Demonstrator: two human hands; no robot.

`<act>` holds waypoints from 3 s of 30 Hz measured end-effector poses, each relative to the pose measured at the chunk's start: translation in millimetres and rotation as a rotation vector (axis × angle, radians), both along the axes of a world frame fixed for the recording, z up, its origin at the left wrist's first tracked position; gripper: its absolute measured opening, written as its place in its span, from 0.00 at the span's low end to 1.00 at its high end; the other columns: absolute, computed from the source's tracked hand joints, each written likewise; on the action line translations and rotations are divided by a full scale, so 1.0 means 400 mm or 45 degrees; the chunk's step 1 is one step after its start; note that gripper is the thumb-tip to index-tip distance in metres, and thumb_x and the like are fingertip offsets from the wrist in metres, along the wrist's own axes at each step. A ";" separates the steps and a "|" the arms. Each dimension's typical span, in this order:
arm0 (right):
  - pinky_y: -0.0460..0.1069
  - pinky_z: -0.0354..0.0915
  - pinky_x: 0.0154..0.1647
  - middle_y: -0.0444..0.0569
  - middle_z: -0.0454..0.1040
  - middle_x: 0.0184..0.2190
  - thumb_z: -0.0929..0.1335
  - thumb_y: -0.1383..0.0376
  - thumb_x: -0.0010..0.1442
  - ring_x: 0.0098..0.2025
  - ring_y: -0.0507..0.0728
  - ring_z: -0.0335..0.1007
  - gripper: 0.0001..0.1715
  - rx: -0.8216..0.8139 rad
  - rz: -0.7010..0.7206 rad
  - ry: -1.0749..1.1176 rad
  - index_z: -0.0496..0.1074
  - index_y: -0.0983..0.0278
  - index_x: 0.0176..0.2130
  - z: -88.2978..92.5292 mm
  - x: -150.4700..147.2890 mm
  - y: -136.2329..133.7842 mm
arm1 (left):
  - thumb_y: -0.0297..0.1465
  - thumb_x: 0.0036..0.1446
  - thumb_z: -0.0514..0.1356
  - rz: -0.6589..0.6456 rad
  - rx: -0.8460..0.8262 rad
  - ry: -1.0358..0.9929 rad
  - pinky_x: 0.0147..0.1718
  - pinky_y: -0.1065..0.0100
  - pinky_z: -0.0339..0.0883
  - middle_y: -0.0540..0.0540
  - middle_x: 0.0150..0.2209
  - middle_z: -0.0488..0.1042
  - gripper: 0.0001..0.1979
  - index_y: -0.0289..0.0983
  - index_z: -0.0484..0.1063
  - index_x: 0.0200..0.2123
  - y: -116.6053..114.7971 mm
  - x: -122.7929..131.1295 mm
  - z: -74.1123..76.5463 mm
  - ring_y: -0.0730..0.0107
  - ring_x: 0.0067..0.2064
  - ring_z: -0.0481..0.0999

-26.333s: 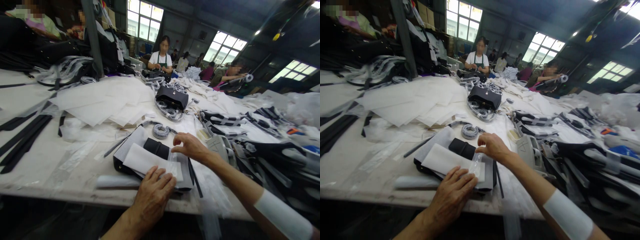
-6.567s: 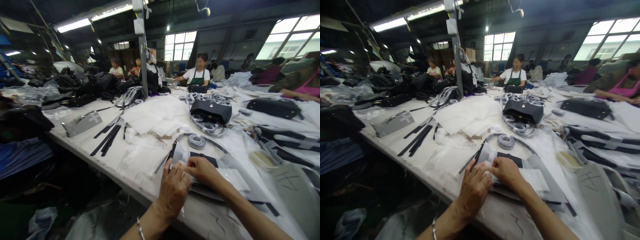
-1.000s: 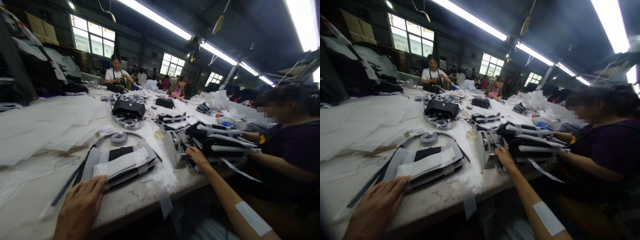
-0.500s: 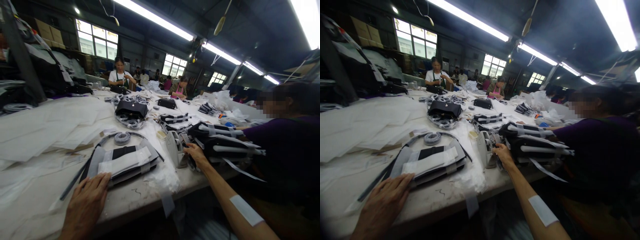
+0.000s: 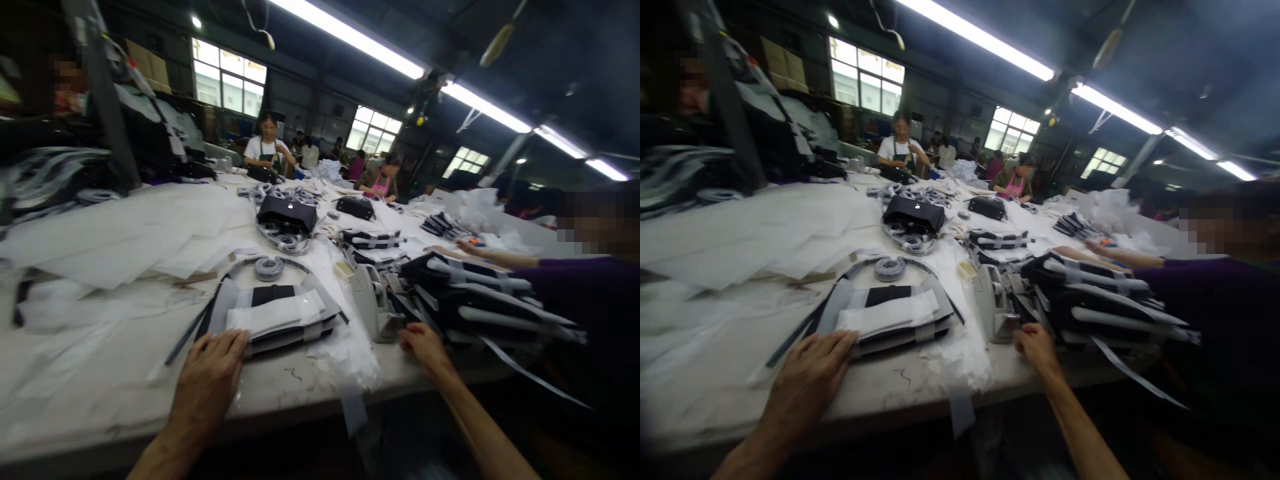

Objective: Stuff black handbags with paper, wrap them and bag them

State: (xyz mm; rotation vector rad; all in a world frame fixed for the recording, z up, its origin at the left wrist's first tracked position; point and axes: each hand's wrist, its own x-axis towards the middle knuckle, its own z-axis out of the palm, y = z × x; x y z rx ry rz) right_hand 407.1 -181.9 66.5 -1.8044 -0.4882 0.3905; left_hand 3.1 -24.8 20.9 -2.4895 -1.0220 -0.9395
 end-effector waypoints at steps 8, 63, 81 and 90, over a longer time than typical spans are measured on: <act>0.51 0.69 0.32 0.47 0.75 0.26 0.73 0.47 0.44 0.28 0.59 0.73 0.22 -0.313 0.798 -0.424 0.71 0.61 0.32 0.124 -0.144 0.145 | 0.18 0.61 0.53 0.043 -0.326 -0.123 0.60 0.53 0.55 0.45 0.50 0.76 0.20 0.39 0.69 0.53 -0.029 0.019 0.001 0.63 0.53 0.73; 0.63 0.41 0.71 0.60 0.48 0.70 0.57 0.46 0.66 0.72 0.66 0.39 0.44 -0.677 1.409 -1.085 0.56 0.72 0.68 -0.047 -0.262 0.465 | 0.34 0.63 0.62 0.088 -0.633 0.200 0.52 0.58 0.63 0.43 0.46 0.77 0.10 0.38 0.74 0.46 0.155 0.067 0.162 0.57 0.51 0.74; 0.61 0.64 0.61 0.53 0.57 0.67 0.67 0.49 0.63 0.63 0.68 0.63 0.51 0.177 1.604 -1.796 0.37 0.58 0.72 -0.105 -0.393 0.323 | 0.55 0.66 0.45 -0.066 -0.870 0.314 0.68 0.49 0.43 0.39 0.69 0.54 0.38 0.35 0.53 0.68 0.048 -0.074 0.102 0.55 0.70 0.51; 0.53 0.65 0.60 0.50 0.69 0.61 0.68 0.55 0.63 0.61 0.64 0.67 0.34 0.203 1.336 -1.443 0.63 0.58 0.65 0.016 -0.399 0.238 | 0.49 0.68 0.49 -0.024 -1.098 0.008 0.69 0.52 0.43 0.44 0.70 0.51 0.31 0.42 0.55 0.68 0.096 -0.108 0.110 0.58 0.71 0.49</act>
